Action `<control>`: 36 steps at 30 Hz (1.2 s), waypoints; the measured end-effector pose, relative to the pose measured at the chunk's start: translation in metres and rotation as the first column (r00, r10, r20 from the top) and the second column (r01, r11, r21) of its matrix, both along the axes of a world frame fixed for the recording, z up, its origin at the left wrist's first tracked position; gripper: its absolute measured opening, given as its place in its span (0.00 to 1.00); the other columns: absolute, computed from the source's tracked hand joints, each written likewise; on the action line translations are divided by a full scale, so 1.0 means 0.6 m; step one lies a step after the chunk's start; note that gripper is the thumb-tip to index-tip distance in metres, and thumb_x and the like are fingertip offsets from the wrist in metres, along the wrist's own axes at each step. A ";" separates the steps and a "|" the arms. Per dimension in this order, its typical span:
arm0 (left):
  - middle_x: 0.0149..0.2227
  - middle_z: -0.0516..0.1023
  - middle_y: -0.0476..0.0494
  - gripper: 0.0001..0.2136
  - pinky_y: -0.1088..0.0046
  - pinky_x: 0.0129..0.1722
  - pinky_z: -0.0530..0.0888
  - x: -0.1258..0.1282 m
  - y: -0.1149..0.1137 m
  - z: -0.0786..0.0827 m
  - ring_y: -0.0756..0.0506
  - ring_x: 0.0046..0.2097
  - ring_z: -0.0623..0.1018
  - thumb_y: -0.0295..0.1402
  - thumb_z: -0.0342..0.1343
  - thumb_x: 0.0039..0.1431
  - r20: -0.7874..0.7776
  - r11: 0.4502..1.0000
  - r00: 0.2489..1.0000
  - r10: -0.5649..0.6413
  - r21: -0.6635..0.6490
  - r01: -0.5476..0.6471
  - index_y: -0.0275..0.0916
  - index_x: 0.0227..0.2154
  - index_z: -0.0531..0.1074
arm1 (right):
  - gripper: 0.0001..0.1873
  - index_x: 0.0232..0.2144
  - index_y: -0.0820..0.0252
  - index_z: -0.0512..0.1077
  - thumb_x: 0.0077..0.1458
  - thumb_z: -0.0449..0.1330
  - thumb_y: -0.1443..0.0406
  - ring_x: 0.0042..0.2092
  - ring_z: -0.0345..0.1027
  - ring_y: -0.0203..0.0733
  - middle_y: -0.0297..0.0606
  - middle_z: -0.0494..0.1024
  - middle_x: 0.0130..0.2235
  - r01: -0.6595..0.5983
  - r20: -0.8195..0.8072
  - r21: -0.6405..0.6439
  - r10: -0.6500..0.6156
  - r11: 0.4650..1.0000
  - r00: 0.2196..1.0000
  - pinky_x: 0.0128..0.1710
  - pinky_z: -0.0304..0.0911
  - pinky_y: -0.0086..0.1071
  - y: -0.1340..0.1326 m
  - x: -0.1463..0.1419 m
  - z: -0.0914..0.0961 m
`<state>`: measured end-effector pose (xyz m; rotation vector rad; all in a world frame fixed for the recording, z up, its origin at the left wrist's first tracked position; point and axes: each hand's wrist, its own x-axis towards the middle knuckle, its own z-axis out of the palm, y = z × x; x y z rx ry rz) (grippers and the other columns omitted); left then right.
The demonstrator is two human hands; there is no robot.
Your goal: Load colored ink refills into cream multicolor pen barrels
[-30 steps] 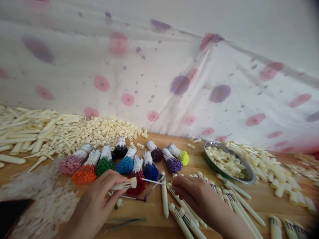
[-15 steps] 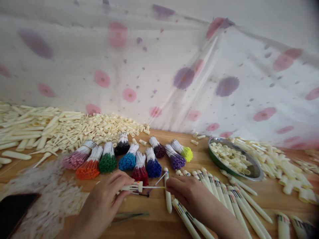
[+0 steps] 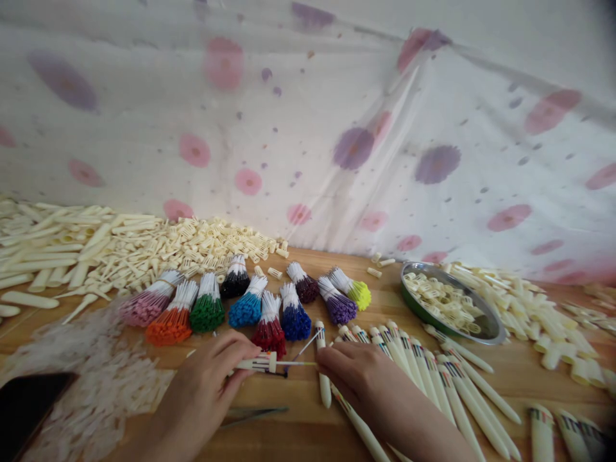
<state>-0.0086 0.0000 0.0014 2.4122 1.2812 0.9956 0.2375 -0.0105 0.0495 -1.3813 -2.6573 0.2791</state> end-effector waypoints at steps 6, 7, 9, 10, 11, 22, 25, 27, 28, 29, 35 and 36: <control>0.34 0.77 0.50 0.13 0.75 0.36 0.75 0.002 -0.001 -0.002 0.48 0.37 0.78 0.20 0.52 0.50 0.010 0.999 1.000 -0.012 -0.042 0.013 0.44 0.35 0.71 | 0.12 0.24 0.59 0.64 0.51 0.50 0.79 0.25 0.58 0.32 0.30 0.68 0.25 -0.004 0.023 0.006 0.004 1.000 1.000 0.25 0.47 0.26 0.001 0.000 0.000; 0.34 0.77 0.50 0.13 0.75 0.36 0.75 0.001 -0.001 -0.002 0.48 0.37 0.78 0.20 0.53 0.50 0.011 0.999 1.000 -0.015 -0.052 0.015 0.44 0.35 0.71 | 0.12 0.24 0.59 0.64 0.51 0.50 0.79 0.25 0.58 0.32 0.30 0.68 0.25 -0.003 0.024 0.004 0.003 1.000 1.000 0.25 0.47 0.26 0.000 -0.001 0.001; 0.35 0.78 0.50 0.12 0.74 0.36 0.75 0.000 -0.002 -0.003 0.47 0.37 0.78 0.21 0.53 0.50 0.007 0.998 1.000 -0.013 -0.067 0.014 0.44 0.34 0.71 | 0.12 0.24 0.60 0.64 0.49 0.50 0.80 0.25 0.59 0.32 0.30 0.69 0.25 -0.003 0.022 0.004 0.003 1.000 1.000 0.25 0.47 0.26 -0.002 -0.003 0.005; 0.35 0.78 0.49 0.12 0.74 0.36 0.75 0.000 -0.002 -0.003 0.47 0.38 0.78 0.21 0.53 0.50 0.001 0.997 1.000 -0.007 -0.073 0.007 0.44 0.35 0.71 | 0.13 0.24 0.60 0.64 0.48 0.50 0.80 0.25 0.59 0.32 0.30 0.69 0.25 -0.005 0.017 0.009 0.005 1.000 1.000 0.25 0.47 0.26 -0.004 -0.004 0.007; 0.35 0.78 0.49 0.12 0.73 0.37 0.75 0.000 -0.003 -0.003 0.47 0.38 0.78 0.21 0.53 0.51 -0.005 0.997 1.000 0.001 -0.076 -0.002 0.44 0.35 0.72 | 0.13 0.24 0.60 0.64 0.48 0.51 0.81 0.25 0.59 0.32 0.30 0.69 0.26 -0.010 0.010 0.017 0.009 1.000 1.000 0.25 0.48 0.26 -0.005 -0.005 0.008; 0.34 0.78 0.49 0.10 0.73 0.35 0.75 0.001 -0.003 0.003 0.47 0.36 0.79 0.23 0.52 0.51 0.006 0.999 1.000 0.015 -0.046 -0.014 0.43 0.33 0.72 | 0.07 0.32 0.59 0.69 0.60 0.52 0.67 0.28 0.65 0.31 0.30 0.73 0.26 0.027 -0.371 -0.196 -0.100 0.980 0.923 0.29 0.56 0.22 0.014 -0.020 -0.030; 0.32 0.78 0.50 0.10 0.76 0.33 0.75 0.006 -0.004 0.008 0.48 0.34 0.79 0.23 0.51 0.51 0.030 1.000 1.000 0.001 -0.002 -0.001 0.44 0.33 0.72 | 0.07 0.32 0.59 0.71 0.58 0.54 0.65 0.27 0.66 0.31 0.30 0.74 0.26 0.041 -0.505 -0.273 -0.180 0.961 0.844 0.29 0.58 0.22 0.012 -0.037 -0.037; 0.31 0.78 0.51 0.11 0.77 0.32 0.75 0.009 -0.004 0.011 0.48 0.34 0.79 0.22 0.50 0.51 0.048 1.000 0.999 0.005 0.019 -0.006 0.44 0.32 0.72 | 0.08 0.30 0.60 0.72 0.58 0.55 0.63 0.27 0.66 0.31 0.31 0.74 0.25 0.034 -0.583 -0.338 -0.238 0.941 0.777 0.28 0.59 0.23 0.008 -0.050 -0.044; 0.31 0.78 0.51 0.10 0.77 0.31 0.76 0.009 -0.005 0.012 0.48 0.33 0.79 0.22 0.50 0.51 0.056 1.000 0.998 0.008 0.024 -0.009 0.44 0.31 0.72 | 0.10 0.30 0.61 0.71 0.57 0.55 0.62 0.26 0.67 0.32 0.32 0.73 0.25 0.017 -0.632 -0.384 -0.276 0.923 0.724 0.27 0.60 0.23 0.006 -0.056 -0.049; 0.30 0.78 0.51 0.10 0.77 0.31 0.76 0.010 -0.005 0.012 0.48 0.33 0.79 0.23 0.50 0.51 0.063 1.000 0.998 0.009 0.025 -0.011 0.44 0.31 0.72 | 0.11 0.29 0.61 0.71 0.57 0.55 0.60 0.25 0.67 0.31 0.33 0.73 0.25 -0.014 -0.681 -0.439 -0.322 0.899 0.657 0.27 0.61 0.23 0.004 -0.061 -0.053; 0.31 0.78 0.51 0.09 0.77 0.33 0.75 0.004 -0.003 0.010 0.48 0.33 0.79 0.24 0.51 0.52 0.085 1.000 0.996 0.014 0.022 -0.016 0.44 0.31 0.72 | 0.20 0.27 0.64 0.71 0.50 0.59 0.50 0.23 0.68 0.31 0.36 0.74 0.27 -0.248 -0.712 -0.699 -0.623 0.670 0.325 0.23 0.64 0.24 0.001 -0.076 -0.058; 0.31 0.78 0.50 0.09 0.77 0.33 0.75 0.003 -0.003 0.010 0.48 0.34 0.79 0.23 0.51 0.52 0.085 1.000 0.996 0.015 0.019 -0.017 0.44 0.32 0.72 | 0.21 0.27 0.65 0.71 0.48 0.60 0.50 0.24 0.68 0.31 0.37 0.74 0.28 -0.271 -0.692 -0.722 -0.656 0.637 0.302 0.22 0.65 0.24 0.001 -0.077 -0.055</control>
